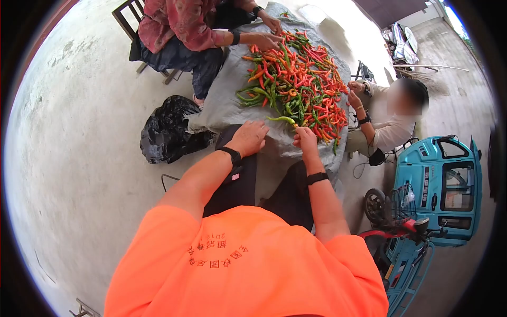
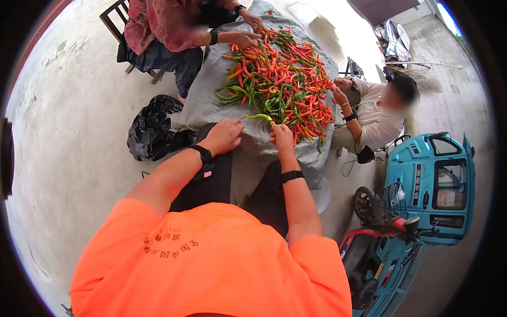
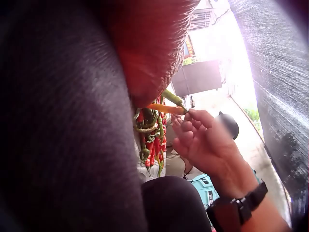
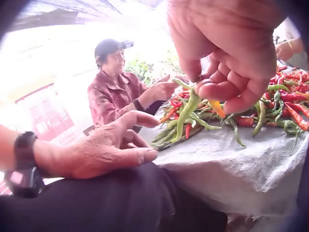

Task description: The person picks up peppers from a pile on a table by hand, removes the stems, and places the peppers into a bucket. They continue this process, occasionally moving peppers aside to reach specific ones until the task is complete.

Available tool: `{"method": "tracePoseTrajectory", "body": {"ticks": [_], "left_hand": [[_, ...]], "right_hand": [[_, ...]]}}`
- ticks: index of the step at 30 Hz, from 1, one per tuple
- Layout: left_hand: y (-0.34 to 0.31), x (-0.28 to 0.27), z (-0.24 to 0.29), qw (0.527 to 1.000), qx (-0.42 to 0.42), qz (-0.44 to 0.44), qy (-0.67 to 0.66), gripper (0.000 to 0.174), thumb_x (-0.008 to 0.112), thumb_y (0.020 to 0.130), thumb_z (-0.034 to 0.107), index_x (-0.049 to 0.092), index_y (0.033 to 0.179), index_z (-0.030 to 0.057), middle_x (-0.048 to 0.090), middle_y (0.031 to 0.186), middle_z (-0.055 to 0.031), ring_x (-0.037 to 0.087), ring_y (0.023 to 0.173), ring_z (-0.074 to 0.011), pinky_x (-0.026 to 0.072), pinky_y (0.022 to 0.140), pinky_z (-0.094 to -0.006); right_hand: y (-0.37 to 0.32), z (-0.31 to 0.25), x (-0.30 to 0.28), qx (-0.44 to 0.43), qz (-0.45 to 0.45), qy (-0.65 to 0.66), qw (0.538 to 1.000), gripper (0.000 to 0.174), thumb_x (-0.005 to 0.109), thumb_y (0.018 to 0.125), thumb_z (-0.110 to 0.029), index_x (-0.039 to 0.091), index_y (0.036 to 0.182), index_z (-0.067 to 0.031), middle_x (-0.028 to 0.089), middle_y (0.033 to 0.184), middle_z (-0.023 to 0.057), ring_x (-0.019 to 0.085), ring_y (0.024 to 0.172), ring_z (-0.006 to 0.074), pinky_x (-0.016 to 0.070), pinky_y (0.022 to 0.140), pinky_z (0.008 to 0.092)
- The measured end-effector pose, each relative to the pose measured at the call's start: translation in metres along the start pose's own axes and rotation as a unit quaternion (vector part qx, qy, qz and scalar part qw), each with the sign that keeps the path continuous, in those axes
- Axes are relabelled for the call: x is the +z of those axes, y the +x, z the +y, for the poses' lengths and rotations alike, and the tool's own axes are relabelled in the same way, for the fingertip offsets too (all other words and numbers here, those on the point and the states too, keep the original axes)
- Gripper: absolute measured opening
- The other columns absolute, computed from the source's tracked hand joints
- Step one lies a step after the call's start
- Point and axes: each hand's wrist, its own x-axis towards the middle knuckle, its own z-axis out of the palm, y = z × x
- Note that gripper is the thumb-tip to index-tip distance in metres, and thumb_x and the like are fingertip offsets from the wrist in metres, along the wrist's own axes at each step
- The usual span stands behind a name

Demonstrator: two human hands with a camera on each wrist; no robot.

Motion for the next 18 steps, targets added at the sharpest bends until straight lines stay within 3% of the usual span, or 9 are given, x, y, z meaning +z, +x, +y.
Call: {"method": "tracePoseTrajectory", "body": {"ticks": [3, 4, 5, 8, 10, 11, 13, 15, 18], "left_hand": [[-0.004, -0.016, 0.011, 0.997, -0.015, 0.075, 0.007, 0.062, 0.069, 0.071, 0.019, 0.042, 0.125, 0.0073, 0.040, 0.129, -0.0165, 0.046, 0.111, -0.0322, 0.0398, 0.092, -0.0411], [-0.004, -0.022, 0.013, 0.999, 0.000, 0.044, 0.006, 0.077, 0.073, 0.069, 0.023, 0.034, 0.133, 0.0090, 0.035, 0.134, -0.0184, 0.042, 0.117, -0.0358, 0.0376, 0.097, -0.0419], [-0.002, -0.023, 0.014, 0.998, 0.037, 0.056, 0.015, 0.078, 0.074, 0.068, 0.025, 0.034, 0.133, 0.0093, 0.036, 0.134, -0.0178, 0.041, 0.119, -0.0356, 0.0370, 0.098, -0.0422], [-0.001, -0.020, 0.023, 0.990, 0.127, 0.065, 0.002, 0.081, 0.075, 0.068, 0.030, 0.033, 0.135, 0.0107, 0.040, 0.134, -0.0144, 0.038, 0.124, -0.0363, 0.0339, 0.101, -0.0434], [0.003, -0.005, 0.029, 0.981, 0.174, 0.043, -0.076, 0.067, 0.072, 0.071, 0.026, 0.042, 0.128, 0.0089, 0.050, 0.123, -0.0151, 0.045, 0.118, -0.0365, 0.0362, 0.101, -0.0411], [0.003, -0.005, 0.036, 0.977, 0.204, 0.035, -0.054, 0.051, 0.068, 0.074, 0.022, 0.049, 0.118, 0.0069, 0.059, 0.106, -0.0149, 0.055, 0.105, -0.0360, 0.0440, 0.090, -0.0417], [0.004, 0.025, 0.042, 0.975, 0.100, -0.078, -0.181, 0.028, 0.063, 0.081, 0.019, 0.050, 0.102, 0.0045, 0.062, 0.085, -0.0143, 0.060, 0.084, -0.0372, 0.0471, 0.072, -0.0420], [-0.005, 0.024, 0.070, 0.944, -0.008, -0.042, -0.327, 0.019, 0.057, 0.088, 0.019, 0.047, 0.093, 0.0041, 0.059, 0.074, -0.0130, 0.060, 0.068, -0.0336, 0.0454, 0.062, -0.0405], [-0.004, 0.019, 0.088, 0.914, -0.060, -0.137, -0.377, 0.019, 0.053, 0.092, 0.023, 0.048, 0.092, 0.0050, 0.056, 0.072, -0.0079, 0.055, 0.065, -0.0170, 0.0436, 0.060, -0.0313]], "right_hand": [[-0.027, 0.011, 0.007, -0.074, -0.022, -0.063, 0.995, 0.019, 0.059, 0.083, -0.021, 0.057, 0.080, -0.0023, 0.058, 0.062, 0.0043, 0.053, 0.048, 0.0091, 0.0423, 0.046, 0.0231], [-0.041, 0.012, 0.009, -0.127, -0.031, -0.106, 0.986, 0.020, 0.059, 0.083, -0.021, 0.056, 0.079, -0.0017, 0.058, 0.061, 0.0034, 0.053, 0.049, 0.0090, 0.0426, 0.047, 0.0240], [-0.053, 0.011, 0.012, -0.156, -0.031, -0.174, 0.972, 0.017, 0.057, 0.085, -0.018, 0.054, 0.075, -0.0038, 0.056, 0.061, 0.0014, 0.052, 0.051, 0.0072, 0.0418, 0.048, 0.0219], [-0.084, 0.010, 0.014, -0.148, -0.116, -0.165, 0.968, 0.017, 0.057, 0.086, -0.018, 0.053, 0.077, -0.0044, 0.056, 0.063, 0.0004, 0.054, 0.055, 0.0068, 0.0447, 0.051, 0.0220], [-0.098, 0.009, 0.013, -0.121, -0.169, -0.081, 0.975, 0.013, 0.057, 0.087, -0.016, 0.055, 0.081, -0.0040, 0.057, 0.068, 0.0013, 0.055, 0.059, 0.0070, 0.0458, 0.052, 0.0218], [-0.097, 0.016, 0.009, -0.113, -0.183, -0.044, 0.975, 0.014, 0.057, 0.087, -0.016, 0.054, 0.081, -0.0039, 0.057, 0.068, 0.0014, 0.055, 0.060, 0.0070, 0.0467, 0.053, 0.0222], [-0.102, 0.009, -0.002, -0.085, -0.191, 0.033, 0.977, 0.013, 0.057, 0.087, -0.017, 0.055, 0.081, -0.0060, 0.057, 0.069, 0.0014, 0.056, 0.059, 0.0085, 0.0483, 0.055, 0.0238], [-0.098, 0.010, -0.019, -0.043, -0.188, 0.115, 0.974, 0.012, 0.057, 0.087, -0.017, 0.056, 0.081, -0.0071, 0.057, 0.069, 0.0012, 0.056, 0.059, 0.0095, 0.0490, 0.056, 0.0249], [-0.093, 0.018, -0.043, 0.028, -0.197, 0.191, 0.961, 0.011, 0.057, 0.087, -0.017, 0.057, 0.080, -0.0086, 0.056, 0.068, 0.0002, 0.056, 0.059, 0.0104, 0.0498, 0.056, 0.0260]]}}
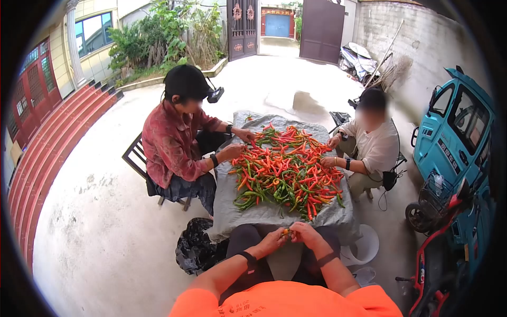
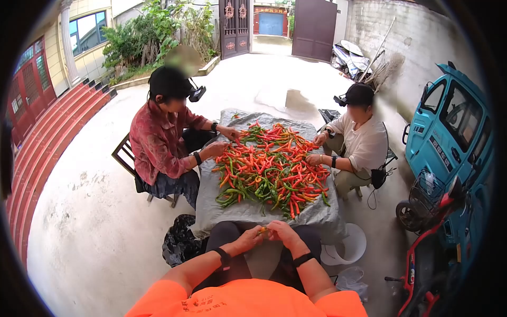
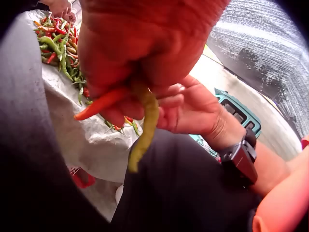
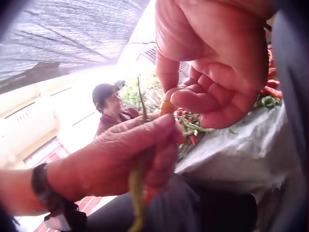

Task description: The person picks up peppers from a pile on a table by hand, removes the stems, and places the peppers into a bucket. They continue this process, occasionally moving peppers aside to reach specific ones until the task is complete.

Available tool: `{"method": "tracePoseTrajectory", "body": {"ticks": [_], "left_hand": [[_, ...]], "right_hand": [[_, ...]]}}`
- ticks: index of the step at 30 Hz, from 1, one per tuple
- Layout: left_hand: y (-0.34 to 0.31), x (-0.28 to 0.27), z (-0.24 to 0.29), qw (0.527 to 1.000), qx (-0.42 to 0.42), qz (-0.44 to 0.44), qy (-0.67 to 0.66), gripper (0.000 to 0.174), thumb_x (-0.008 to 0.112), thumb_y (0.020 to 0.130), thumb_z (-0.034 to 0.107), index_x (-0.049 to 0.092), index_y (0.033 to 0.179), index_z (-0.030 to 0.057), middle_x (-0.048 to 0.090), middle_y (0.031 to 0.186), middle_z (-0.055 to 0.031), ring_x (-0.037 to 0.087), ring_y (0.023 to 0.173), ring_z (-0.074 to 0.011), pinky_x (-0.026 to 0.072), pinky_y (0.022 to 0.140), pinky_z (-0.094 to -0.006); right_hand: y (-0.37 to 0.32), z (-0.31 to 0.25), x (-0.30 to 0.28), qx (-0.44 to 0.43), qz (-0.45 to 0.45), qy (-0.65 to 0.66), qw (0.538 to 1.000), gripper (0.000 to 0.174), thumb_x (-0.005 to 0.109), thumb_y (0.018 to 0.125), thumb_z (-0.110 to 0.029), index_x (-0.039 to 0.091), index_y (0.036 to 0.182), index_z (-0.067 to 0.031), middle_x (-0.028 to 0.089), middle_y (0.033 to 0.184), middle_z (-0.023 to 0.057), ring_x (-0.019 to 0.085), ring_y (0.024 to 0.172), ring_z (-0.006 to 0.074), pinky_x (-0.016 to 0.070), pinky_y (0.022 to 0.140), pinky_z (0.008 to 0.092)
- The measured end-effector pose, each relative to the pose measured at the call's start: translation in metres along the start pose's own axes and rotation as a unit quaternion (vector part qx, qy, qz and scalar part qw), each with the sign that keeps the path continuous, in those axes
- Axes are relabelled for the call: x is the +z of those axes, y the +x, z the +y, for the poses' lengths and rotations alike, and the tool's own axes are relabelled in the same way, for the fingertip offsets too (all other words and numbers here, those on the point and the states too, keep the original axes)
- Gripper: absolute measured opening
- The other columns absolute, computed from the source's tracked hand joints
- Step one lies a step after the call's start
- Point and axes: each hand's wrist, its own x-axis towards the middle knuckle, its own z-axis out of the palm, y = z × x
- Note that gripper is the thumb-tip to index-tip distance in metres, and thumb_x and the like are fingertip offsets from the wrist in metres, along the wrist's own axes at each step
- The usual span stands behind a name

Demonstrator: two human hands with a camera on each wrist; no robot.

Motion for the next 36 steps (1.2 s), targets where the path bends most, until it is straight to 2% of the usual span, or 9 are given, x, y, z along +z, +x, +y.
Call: {"method": "tracePoseTrajectory", "body": {"ticks": [6, 12, 14, 17, 22, 28, 30, 33, 36], "left_hand": [[-0.005, 0.017, 0.010, 0.992, -0.123, -0.003, -0.015, 0.021, 0.053, 0.092, 0.026, 0.049, 0.090, 0.0055, 0.051, 0.068, -0.0012, 0.049, 0.064, -0.0103, 0.0412, 0.058, -0.0278], [-0.012, 0.013, 0.009, 0.990, -0.138, -0.015, -0.035, 0.021, 0.052, 0.092, 0.028, 0.048, 0.091, 0.0065, 0.052, 0.069, -0.0002, 0.048, 0.057, -0.0100, 0.0402, 0.051, -0.0270], [-0.026, 0.006, 0.035, 0.972, -0.214, -0.004, -0.096, 0.021, 0.051, 0.093, 0.028, 0.047, 0.092, 0.0074, 0.051, 0.068, 0.0000, 0.048, 0.053, -0.0096, 0.0387, 0.046, -0.0260], [-0.037, 0.005, 0.034, 0.946, -0.256, 0.001, -0.197, 0.020, 0.050, 0.093, 0.029, 0.046, 0.095, 0.0095, 0.052, 0.067, 0.0009, 0.047, 0.048, -0.0082, 0.0355, 0.039, -0.0239], [-0.035, 0.019, 0.006, 0.921, -0.230, -0.051, -0.309, 0.019, 0.049, 0.094, 0.031, 0.049, 0.093, 0.0114, 0.056, 0.071, 0.0014, 0.048, 0.051, -0.0069, 0.0378, 0.042, -0.0223], [-0.042, 0.013, -0.003, 0.871, -0.237, -0.042, -0.427, 0.025, 0.045, 0.096, 0.031, 0.051, 0.103, 0.0079, 0.057, 0.079, 0.0001, 0.051, 0.061, -0.0072, 0.0430, 0.055, -0.0214], [-0.045, 0.011, -0.015, 0.853, -0.247, -0.045, -0.457, 0.029, 0.047, 0.095, 0.031, 0.051, 0.107, 0.0059, 0.058, 0.080, -0.0009, 0.053, 0.062, -0.0088, 0.0463, 0.057, -0.0254], [-0.044, 0.004, -0.018, 0.818, -0.266, -0.044, -0.509, 0.024, 0.052, 0.094, 0.028, 0.054, 0.108, 0.0089, 0.058, 0.077, 0.0010, 0.052, 0.061, -0.0084, 0.0444, 0.057, -0.0243], [-0.042, 0.008, -0.021, 0.822, -0.278, -0.084, -0.489, 0.024, 0.055, 0.092, 0.029, 0.055, 0.105, 0.0099, 0.058, 0.076, 0.0014, 0.049, 0.057, -0.0085, 0.0425, 0.053, -0.0233]], "right_hand": [[-0.001, 0.034, -0.023, 0.027, 0.010, 0.045, 0.999, 0.018, 0.063, 0.085, -0.025, 0.057, 0.078, -0.0093, 0.053, 0.066, -0.0016, 0.056, 0.057, 0.0110, 0.0502, 0.058, 0.0257], [-0.007, 0.024, -0.023, 0.025, -0.014, 0.062, 0.998, 0.021, 0.057, 0.090, -0.028, 0.055, 0.077, -0.0122, 0.049, 0.062, -0.0030, 0.050, 0.053, 0.0101, 0.0496, 0.059, 0.0322], [-0.004, 0.027, -0.023, 0.041, -0.015, 0.115, 0.992, 0.020, 0.056, 0.091, -0.028, 0.053, 0.077, -0.0136, 0.048, 0.060, -0.0036, 0.048, 0.051, 0.0107, 0.0495, 0.061, 0.0358], [0.002, 0.029, -0.023, 0.032, 0.005, 0.153, 0.988, 0.017, 0.059, 0.089, -0.026, 0.054, 0.080, -0.0120, 0.051, 0.065, -0.0023, 0.050, 0.052, 0.0093, 0.0516, 0.058, 0.0309], [0.002, 0.030, 0.000, 0.015, -0.094, 0.003, 0.995, 0.019, 0.061, 0.088, -0.018, 0.062, 0.103, -0.0067, 0.061, 0.081, -0.0007, 0.058, 0.069, 0.0077, 0.0489, 0.064, 0.0211], [0.009, 0.035, -0.005, 0.032, -0.050, -0.136, 0.989, 0.019, 0.059, 0.089, -0.026, 0.065, 0.093, -0.0079, 0.063, 0.077, -0.0017, 0.054, 0.062, 0.0060, 0.0436, 0.059, 0.0202], [0.008, 0.035, -0.005, 0.036, -0.043, -0.149, 0.987, 0.018, 0.060, 0.088, -0.025, 0.064, 0.093, -0.0082, 0.063, 0.083, -0.0013, 0.054, 0.061, 0.0066, 0.0443, 0.058, 0.0211], [0.003, 0.030, 0.001, -0.018, -0.057, -0.166, 0.984, 0.042, 0.062, 0.085, -0.023, 0.054, 0.121, -0.0036, 0.062, 0.092, -0.0003, 0.054, 0.067, 0.0070, 0.0448, 0.063, 0.0224], [-0.001, 0.025, 0.004, 0.002, -0.110, -0.124, 0.986, 0.031, 0.057, 0.090, -0.022, 0.059, 0.113, -0.0025, 0.061, 0.082, -0.0012, 0.054, 0.068, 0.0060, 0.0436, 0.063, 0.0199]]}}
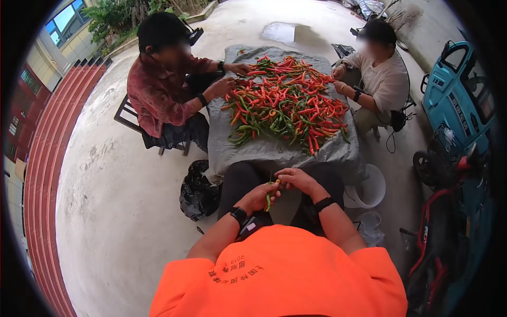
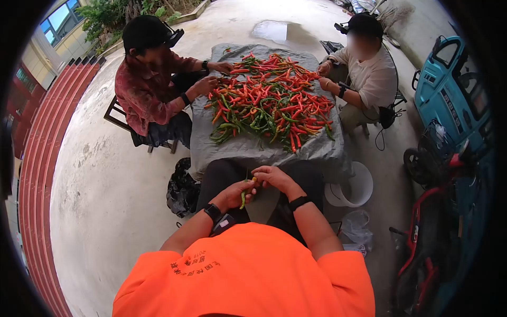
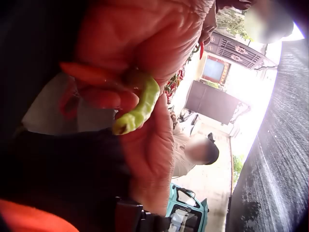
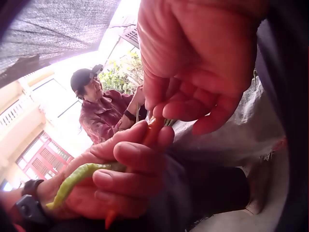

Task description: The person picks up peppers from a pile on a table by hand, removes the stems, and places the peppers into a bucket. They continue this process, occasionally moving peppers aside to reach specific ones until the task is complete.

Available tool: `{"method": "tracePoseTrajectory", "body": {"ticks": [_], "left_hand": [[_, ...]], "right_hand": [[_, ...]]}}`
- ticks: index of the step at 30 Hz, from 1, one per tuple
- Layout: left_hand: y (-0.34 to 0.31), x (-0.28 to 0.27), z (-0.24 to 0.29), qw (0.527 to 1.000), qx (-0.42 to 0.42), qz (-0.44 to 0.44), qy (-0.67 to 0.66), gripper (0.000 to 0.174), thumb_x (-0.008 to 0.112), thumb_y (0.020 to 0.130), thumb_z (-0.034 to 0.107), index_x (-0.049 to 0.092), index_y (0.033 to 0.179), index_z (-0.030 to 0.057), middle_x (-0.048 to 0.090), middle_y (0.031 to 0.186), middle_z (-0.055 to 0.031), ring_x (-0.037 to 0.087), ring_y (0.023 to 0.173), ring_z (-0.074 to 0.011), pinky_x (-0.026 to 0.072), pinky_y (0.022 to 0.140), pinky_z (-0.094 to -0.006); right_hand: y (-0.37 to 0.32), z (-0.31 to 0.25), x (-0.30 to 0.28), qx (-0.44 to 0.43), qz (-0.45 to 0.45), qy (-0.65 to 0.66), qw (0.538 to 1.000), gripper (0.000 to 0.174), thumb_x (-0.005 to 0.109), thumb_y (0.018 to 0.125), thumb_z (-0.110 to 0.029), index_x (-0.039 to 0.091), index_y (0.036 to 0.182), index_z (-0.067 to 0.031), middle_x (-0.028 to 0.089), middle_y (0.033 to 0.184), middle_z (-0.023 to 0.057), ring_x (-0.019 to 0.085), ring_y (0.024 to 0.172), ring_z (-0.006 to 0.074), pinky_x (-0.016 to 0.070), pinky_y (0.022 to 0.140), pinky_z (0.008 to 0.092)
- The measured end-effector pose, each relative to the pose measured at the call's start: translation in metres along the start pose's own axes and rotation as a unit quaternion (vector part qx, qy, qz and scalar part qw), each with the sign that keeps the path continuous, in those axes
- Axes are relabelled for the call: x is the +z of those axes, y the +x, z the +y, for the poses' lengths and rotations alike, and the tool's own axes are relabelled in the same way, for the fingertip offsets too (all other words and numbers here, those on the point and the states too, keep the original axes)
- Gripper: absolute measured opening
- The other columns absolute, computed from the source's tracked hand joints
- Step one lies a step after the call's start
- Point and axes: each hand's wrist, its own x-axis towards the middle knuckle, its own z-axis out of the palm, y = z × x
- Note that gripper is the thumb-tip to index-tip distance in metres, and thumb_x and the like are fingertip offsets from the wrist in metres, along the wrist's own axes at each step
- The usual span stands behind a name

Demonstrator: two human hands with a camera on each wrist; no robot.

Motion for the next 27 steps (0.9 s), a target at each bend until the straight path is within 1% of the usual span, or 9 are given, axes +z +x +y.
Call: {"method": "tracePoseTrajectory", "body": {"ticks": [4, 10, 13, 15, 19, 22, 24, 26, 27], "left_hand": [[0.008, -0.006, -0.001, 0.999, 0.002, -0.024, 0.022, 0.026, 0.057, 0.090, 0.031, 0.055, 0.106, 0.0101, 0.058, 0.081, 0.0006, 0.050, 0.060, -0.0091, 0.0435, 0.056, -0.0239], [0.011, -0.011, -0.002, 0.993, 0.068, 0.092, 0.024, 0.031, 0.059, 0.089, 0.028, 0.053, 0.116, 0.0137, 0.057, 0.097, 0.0014, 0.055, 0.082, -0.0115, 0.0454, 0.071, -0.0288], [0.016, -0.018, -0.004, 0.986, 0.092, 0.138, 0.012, 0.033, 0.061, 0.088, 0.024, 0.051, 0.118, 0.0133, 0.057, 0.099, 0.0005, 0.056, 0.085, -0.0124, 0.0470, 0.073, -0.0302], [0.015, -0.014, -0.002, 0.985, 0.101, 0.140, -0.021, 0.034, 0.060, 0.088, 0.021, 0.050, 0.119, 0.0114, 0.056, 0.100, -0.0021, 0.056, 0.082, -0.0137, 0.0471, 0.071, -0.0302], [0.010, -0.003, 0.000, 0.989, 0.100, 0.103, -0.045, 0.032, 0.058, 0.089, 0.015, 0.047, 0.118, 0.0068, 0.056, 0.097, -0.0071, 0.054, 0.071, -0.0158, 0.0467, 0.064, -0.0288], [0.009, -0.007, 0.000, 0.992, 0.086, 0.091, -0.030, 0.027, 0.057, 0.089, 0.015, 0.048, 0.113, 0.0060, 0.056, 0.089, -0.0062, 0.053, 0.068, -0.0157, 0.0468, 0.063, -0.0280], [0.008, -0.009, 0.002, 0.992, 0.082, 0.094, -0.030, 0.022, 0.057, 0.090, 0.017, 0.050, 0.107, 0.0067, 0.055, 0.084, -0.0048, 0.053, 0.068, -0.0152, 0.0462, 0.063, -0.0273], [0.006, -0.005, 0.003, 0.991, 0.080, 0.106, -0.035, 0.017, 0.057, 0.090, 0.019, 0.050, 0.101, 0.0079, 0.053, 0.081, -0.0032, 0.052, 0.067, -0.0144, 0.0454, 0.062, -0.0264], [0.010, -0.008, 0.000, 0.992, 0.080, 0.096, -0.017, 0.018, 0.057, 0.090, 0.022, 0.050, 0.100, 0.0095, 0.053, 0.080, -0.0017, 0.052, 0.066, -0.0131, 0.0447, 0.061, -0.0260]], "right_hand": [[0.011, 0.012, -0.002, 0.001, 0.045, -0.005, 0.999, 0.022, 0.054, 0.092, -0.023, 0.065, 0.096, -0.0046, 0.060, 0.073, -0.0033, 0.054, 0.065, 0.0046, 0.0432, 0.060, 0.0200], [0.014, -0.005, -0.018, 0.031, 0.122, -0.052, 0.991, 0.024, 0.057, 0.090, -0.027, 0.067, 0.090, -0.0056, 0.059, 0.069, -0.0035, 0.052, 0.059, 0.0044, 0.0419, 0.055, 0.0192], [0.018, -0.048, -0.039, -0.048, 0.230, -0.103, 0.967, 0.022, 0.059, 0.089, -0.026, 0.067, 0.083, -0.0063, 0.057, 0.066, -0.0037, 0.050, 0.055, 0.0045, 0.0416, 0.051, 0.0196], [0.036, -0.068, -0.071, -0.121, 0.298, -0.156, 0.934, 0.020, 0.058, 0.089, -0.023, 0.066, 0.091, -0.0046, 0.058, 0.068, -0.0021, 0.051, 0.055, 0.0046, 0.0429, 0.051, 0.0201], [0.035, -0.122, -0.064, -0.284, 0.396, -0.024, 0.873, 0.030, 0.056, 0.090, -0.018, 0.055, 0.115, -0.0029, 0.060, 0.084, 0.0011, 0.055, 0.061, 0.0057, 0.0454, 0.056, 0.0202], [0.040, -0.100, -0.057, -0.191, 0.304, -0.024, 0.933, 0.038, 0.058, 0.086, -0.016, 0.050, 0.121, -0.0018, 0.061, 0.089, 0.0025, 0.057, 0.064, 0.0083, 0.0455, 0.057, 0.0224], [0.035, -0.068, -0.036, -0.039, 0.187, -0.074, 0.979, 0.040, 0.060, 0.085, -0.018, 0.051, 0.120, -0.0032, 0.061, 0.086, 0.0027, 0.056, 0.064, 0.0090, 0.0457, 0.058, 0.0217], [0.027, -0.028, -0.011, 0.051, 0.098, -0.159, 0.981, 0.037, 0.060, 0.087, -0.026, 0.053, 0.118, -0.0067, 0.061, 0.087, 0.0003, 0.056, 0.066, 0.0070, 0.0464, 0.058, 0.0224], [0.025, -0.015, 0.000, 0.058, 0.094, -0.112, 0.988, 0.036, 0.060, 0.087, -0.026, 0.054, 0.117, -0.0067, 0.061, 0.086, 0.0000, 0.056, 0.065, 0.0071, 0.0463, 0.059, 0.0222]]}}
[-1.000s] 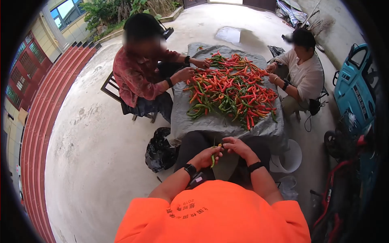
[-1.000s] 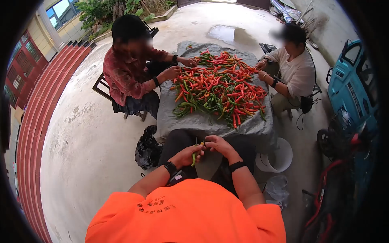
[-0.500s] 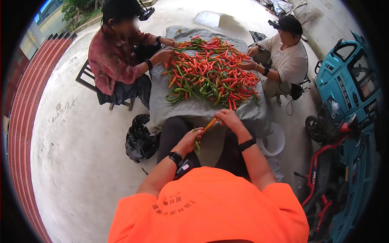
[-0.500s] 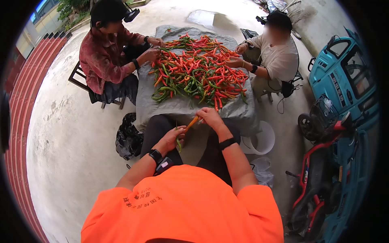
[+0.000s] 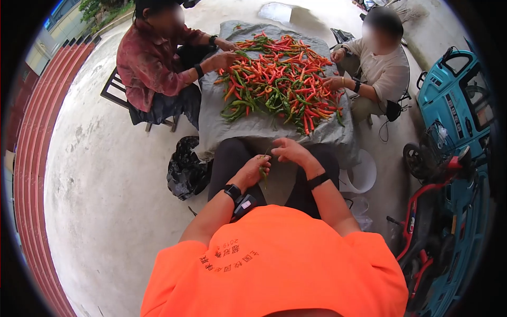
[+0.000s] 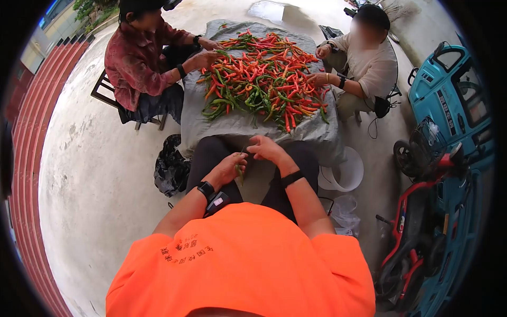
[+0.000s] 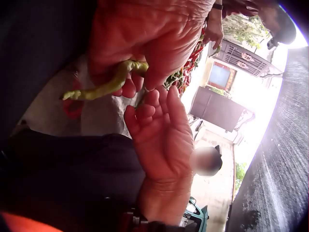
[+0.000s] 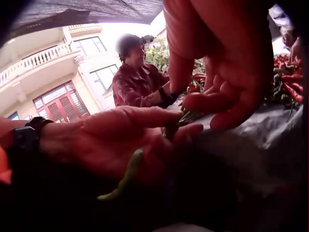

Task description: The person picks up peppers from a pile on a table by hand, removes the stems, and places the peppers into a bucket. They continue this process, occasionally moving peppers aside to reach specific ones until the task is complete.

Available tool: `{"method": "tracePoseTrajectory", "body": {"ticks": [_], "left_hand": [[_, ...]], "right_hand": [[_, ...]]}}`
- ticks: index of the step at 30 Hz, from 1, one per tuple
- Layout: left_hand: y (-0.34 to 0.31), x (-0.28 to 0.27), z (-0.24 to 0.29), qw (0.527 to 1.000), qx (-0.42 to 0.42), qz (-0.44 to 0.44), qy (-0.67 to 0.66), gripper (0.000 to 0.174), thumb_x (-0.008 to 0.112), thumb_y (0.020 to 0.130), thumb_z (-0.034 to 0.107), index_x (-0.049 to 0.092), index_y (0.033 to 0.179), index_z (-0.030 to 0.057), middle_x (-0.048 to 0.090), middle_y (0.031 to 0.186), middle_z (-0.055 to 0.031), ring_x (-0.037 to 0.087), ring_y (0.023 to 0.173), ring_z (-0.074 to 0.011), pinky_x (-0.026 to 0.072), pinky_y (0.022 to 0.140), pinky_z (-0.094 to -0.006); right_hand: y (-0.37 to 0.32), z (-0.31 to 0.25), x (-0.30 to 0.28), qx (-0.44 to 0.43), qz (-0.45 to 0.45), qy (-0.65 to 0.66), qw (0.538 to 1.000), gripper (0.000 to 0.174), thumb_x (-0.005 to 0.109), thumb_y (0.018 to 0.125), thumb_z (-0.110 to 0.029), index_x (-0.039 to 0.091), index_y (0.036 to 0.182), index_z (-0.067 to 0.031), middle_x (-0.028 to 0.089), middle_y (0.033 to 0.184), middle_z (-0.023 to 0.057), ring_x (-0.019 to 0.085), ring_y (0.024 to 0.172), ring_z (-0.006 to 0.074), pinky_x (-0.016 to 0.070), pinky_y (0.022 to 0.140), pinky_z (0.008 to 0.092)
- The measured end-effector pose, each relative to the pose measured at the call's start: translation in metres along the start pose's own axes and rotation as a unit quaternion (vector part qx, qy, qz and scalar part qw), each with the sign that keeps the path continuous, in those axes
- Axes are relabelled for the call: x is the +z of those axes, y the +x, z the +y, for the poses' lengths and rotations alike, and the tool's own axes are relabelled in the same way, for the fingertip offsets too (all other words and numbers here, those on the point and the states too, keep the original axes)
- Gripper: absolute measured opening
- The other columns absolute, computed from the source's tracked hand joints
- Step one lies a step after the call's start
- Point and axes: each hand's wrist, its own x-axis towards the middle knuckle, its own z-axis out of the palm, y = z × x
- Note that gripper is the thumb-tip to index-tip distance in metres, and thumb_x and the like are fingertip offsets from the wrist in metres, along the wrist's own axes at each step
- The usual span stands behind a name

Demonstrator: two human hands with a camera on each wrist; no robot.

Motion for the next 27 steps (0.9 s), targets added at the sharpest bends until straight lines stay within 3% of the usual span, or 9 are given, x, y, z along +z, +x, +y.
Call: {"method": "tracePoseTrajectory", "body": {"ticks": [3, 7, 11, 19, 22, 25, 27], "left_hand": [[0.010, -0.003, -0.007, 0.998, -0.005, -0.030, 0.060, 0.018, 0.057, 0.090, 0.028, 0.050, 0.095, 0.0128, 0.052, 0.078, 0.0010, 0.051, 0.064, -0.0102, 0.0429, 0.058, -0.0245], [0.008, 0.001, -0.005, 0.991, -0.030, -0.052, 0.123, 0.017, 0.054, 0.092, 0.029, 0.048, 0.092, 0.0134, 0.051, 0.078, 0.0006, 0.050, 0.061, -0.0088, 0.0415, 0.054, -0.0226], [0.010, -0.001, -0.008, 0.992, -0.049, -0.033, 0.113, 0.017, 0.054, 0.092, 0.029, 0.047, 0.093, 0.0139, 0.051, 0.079, 0.0008, 0.049, 0.057, -0.0083, 0.0414, 0.052, -0.0217], [0.008, -0.001, -0.009, 0.993, -0.050, -0.020, 0.105, 0.019, 0.057, 0.090, 0.026, 0.048, 0.099, 0.0126, 0.053, 0.082, -0.0005, 0.054, 0.064, -0.0107, 0.0488, 0.061, -0.0258], [0.008, 0.001, -0.004, 0.992, -0.072, -0.013, 0.108, 0.027, 0.061, 0.088, 0.027, 0.048, 0.106, 0.0115, 0.055, 0.088, -0.0026, 0.057, 0.072, -0.0134, 0.0507, 0.068, -0.0290], [-0.003, 0.012, 0.005, 0.993, -0.068, -0.025, 0.090, 0.036, 0.062, 0.087, 0.030, 0.047, 0.113, 0.0103, 0.055, 0.095, -0.0054, 0.059, 0.079, -0.0160, 0.0512, 0.072, -0.0314], [-0.006, 0.015, 0.007, 0.994, -0.061, -0.030, 0.085, 0.040, 0.063, 0.087, 0.031, 0.046, 0.116, 0.0096, 0.055, 0.098, -0.0070, 0.060, 0.082, -0.0174, 0.0512, 0.074, -0.0322]], "right_hand": [[-0.004, 0.015, 0.025, 0.026, -0.007, 0.136, 0.990, 0.027, 0.058, 0.088, -0.026, 0.059, 0.108, -0.0063, 0.062, 0.083, 0.0004, 0.054, 0.062, 0.0072, 0.0455, 0.060, 0.0219], [0.008, 0.037, 0.022, -0.030, 0.041, 0.063, 0.997, 0.023, 0.057, 0.089, -0.026, 0.062, 0.099, -0.0059, 0.062, 0.078, 0.0001, 0.054, 0.063, 0.0075, 0.0452, 0.061, 0.0218], [0.003, 0.036, 0.016, -0.002, 0.037, 0.055, 0.998, 0.025, 0.055, 0.090, -0.028, 0.064, 0.096, -0.0052, 0.063, 0.079, 0.0008, 0.055, 0.064, 0.0084, 0.0455, 0.062, 0.0228], [0.000, 0.027, 0.016, -0.002, 0.037, 0.120, 0.992, 0.027, 0.053, 0.091, -0.030, 0.064, 0.094, -0.0048, 0.061, 0.075, 0.0011, 0.055, 0.060, 0.0087, 0.0460, 0.058, 0.0221], [0.006, 0.007, -0.003, -0.043, 0.084, 0.140, 0.986, 0.027, 0.052, 0.092, -0.029, 0.063, 0.092, -0.0047, 0.061, 0.075, 0.0010, 0.054, 0.059, 0.0077, 0.0457, 0.057, 0.0210], [0.013, -0.027, -0.039, -0.155, 0.172, 0.146, 0.962, 0.027, 0.052, 0.093, -0.028, 0.064, 0.090, -0.0037, 0.060, 0.074, 0.0011, 0.054, 0.060, 0.0064, 0.0462, 0.058, 0.0212], [0.015, -0.050, -0.065, -0.231, 0.197, 0.160, 0.939, 0.025, 0.051, 0.094, -0.027, 0.061, 0.100, -0.0043, 0.062, 0.082, 0.0009, 0.057, 0.065, 0.0056, 0.0484, 0.060, 0.0199]]}}
